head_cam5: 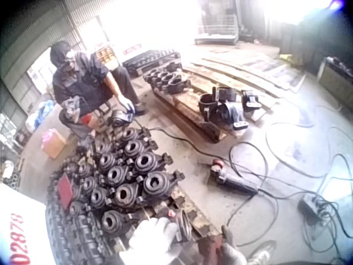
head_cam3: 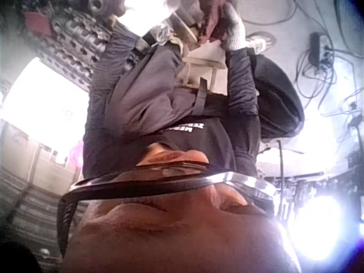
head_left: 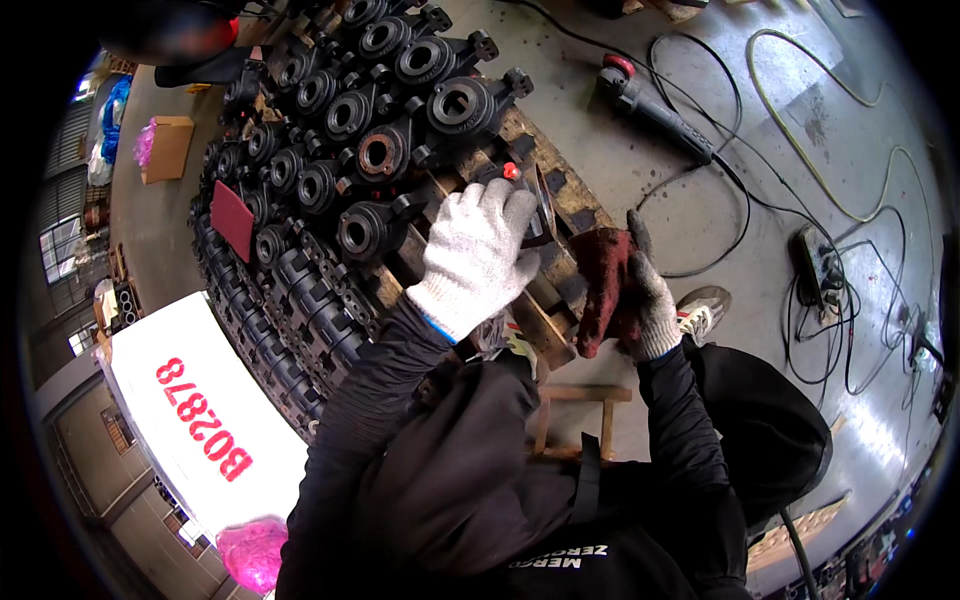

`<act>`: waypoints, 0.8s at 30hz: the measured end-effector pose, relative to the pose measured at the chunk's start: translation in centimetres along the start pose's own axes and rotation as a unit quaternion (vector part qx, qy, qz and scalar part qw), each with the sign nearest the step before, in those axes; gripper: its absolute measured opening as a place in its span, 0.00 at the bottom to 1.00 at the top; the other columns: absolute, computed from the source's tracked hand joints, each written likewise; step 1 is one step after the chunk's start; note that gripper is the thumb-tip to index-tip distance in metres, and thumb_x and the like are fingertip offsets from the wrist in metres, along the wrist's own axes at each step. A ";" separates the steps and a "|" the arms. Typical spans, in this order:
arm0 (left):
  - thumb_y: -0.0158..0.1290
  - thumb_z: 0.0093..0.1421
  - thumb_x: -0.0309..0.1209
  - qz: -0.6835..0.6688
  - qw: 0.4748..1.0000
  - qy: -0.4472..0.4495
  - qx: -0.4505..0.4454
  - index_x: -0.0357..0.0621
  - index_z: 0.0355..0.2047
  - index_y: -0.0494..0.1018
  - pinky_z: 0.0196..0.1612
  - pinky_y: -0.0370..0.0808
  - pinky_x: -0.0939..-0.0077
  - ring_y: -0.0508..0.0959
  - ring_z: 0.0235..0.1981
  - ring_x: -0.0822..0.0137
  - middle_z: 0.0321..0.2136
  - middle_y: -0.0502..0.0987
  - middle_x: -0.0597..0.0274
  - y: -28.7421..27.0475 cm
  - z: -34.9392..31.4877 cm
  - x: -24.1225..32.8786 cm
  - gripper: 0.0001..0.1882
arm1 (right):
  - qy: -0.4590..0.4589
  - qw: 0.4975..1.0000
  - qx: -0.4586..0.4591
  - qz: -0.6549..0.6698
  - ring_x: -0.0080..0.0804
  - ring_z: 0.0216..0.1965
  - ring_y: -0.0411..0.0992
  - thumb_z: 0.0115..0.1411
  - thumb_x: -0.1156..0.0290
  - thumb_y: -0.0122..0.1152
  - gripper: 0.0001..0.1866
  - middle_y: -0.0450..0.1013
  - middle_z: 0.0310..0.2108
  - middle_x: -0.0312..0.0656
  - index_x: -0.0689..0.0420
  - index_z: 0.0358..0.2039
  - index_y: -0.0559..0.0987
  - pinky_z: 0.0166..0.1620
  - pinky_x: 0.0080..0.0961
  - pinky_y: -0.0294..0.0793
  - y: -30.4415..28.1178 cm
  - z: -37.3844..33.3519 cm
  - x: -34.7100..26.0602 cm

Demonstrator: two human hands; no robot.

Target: The person sits on the floor and scrubs the exterior of a black metal part with a red abrasive pad. They rotate the part to clean different sides and then place it on a wooden pallet with other similar parts.

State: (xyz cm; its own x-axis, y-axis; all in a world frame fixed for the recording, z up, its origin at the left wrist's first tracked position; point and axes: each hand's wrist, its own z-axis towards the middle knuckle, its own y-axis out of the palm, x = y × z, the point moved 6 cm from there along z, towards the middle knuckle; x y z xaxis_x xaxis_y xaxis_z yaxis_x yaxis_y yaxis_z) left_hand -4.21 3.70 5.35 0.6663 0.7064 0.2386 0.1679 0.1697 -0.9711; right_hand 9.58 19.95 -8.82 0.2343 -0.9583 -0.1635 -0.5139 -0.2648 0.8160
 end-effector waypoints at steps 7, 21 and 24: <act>0.78 0.34 0.47 -0.021 0.999 -0.030 0.016 0.45 0.45 0.74 0.51 0.73 0.49 0.74 0.47 0.44 0.43 0.73 0.52 0.8 -0.5 0.3 0.39 | 0.029 0.994 0.008 -0.101 0.45 0.61 0.74 0.67 0.68 0.69 0.43 0.71 0.65 0.47 0.54 0.77 0.57 0.62 0.44 0.78 0.3 1.7 1.7; 0.76 0.38 0.44 -0.003 0.999 -0.014 0.043 0.46 0.41 0.73 0.46 0.73 0.50 0.75 0.43 0.45 0.40 0.73 0.54 0.7 -0.2 0.5 0.33 | -0.079 0.925 0.061 -0.367 0.29 0.52 0.76 0.64 0.72 0.75 0.24 0.77 0.56 0.39 0.57 0.59 0.80 0.59 0.28 0.78 2.6 0.0 3.2; 0.76 0.43 0.44 -0.012 0.999 -0.006 0.038 0.45 0.39 0.73 0.42 0.74 0.51 0.77 0.39 0.45 0.35 0.74 0.53 0.7 0.1 0.2 0.29 | -0.035 0.952 0.157 -0.260 0.26 0.44 0.80 0.72 0.73 0.64 0.14 0.82 0.48 0.38 0.58 0.56 0.80 0.50 0.26 0.81 0.0 0.2 1.9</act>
State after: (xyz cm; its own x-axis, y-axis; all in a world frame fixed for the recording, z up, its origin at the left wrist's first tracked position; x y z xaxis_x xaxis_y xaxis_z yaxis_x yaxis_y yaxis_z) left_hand -4.07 4.03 4.69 0.6536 0.7100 0.2622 0.1278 0.2379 -0.9628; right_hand 9.90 18.12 -9.26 0.4744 -0.6914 -0.5448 -0.5682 -0.7133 0.4104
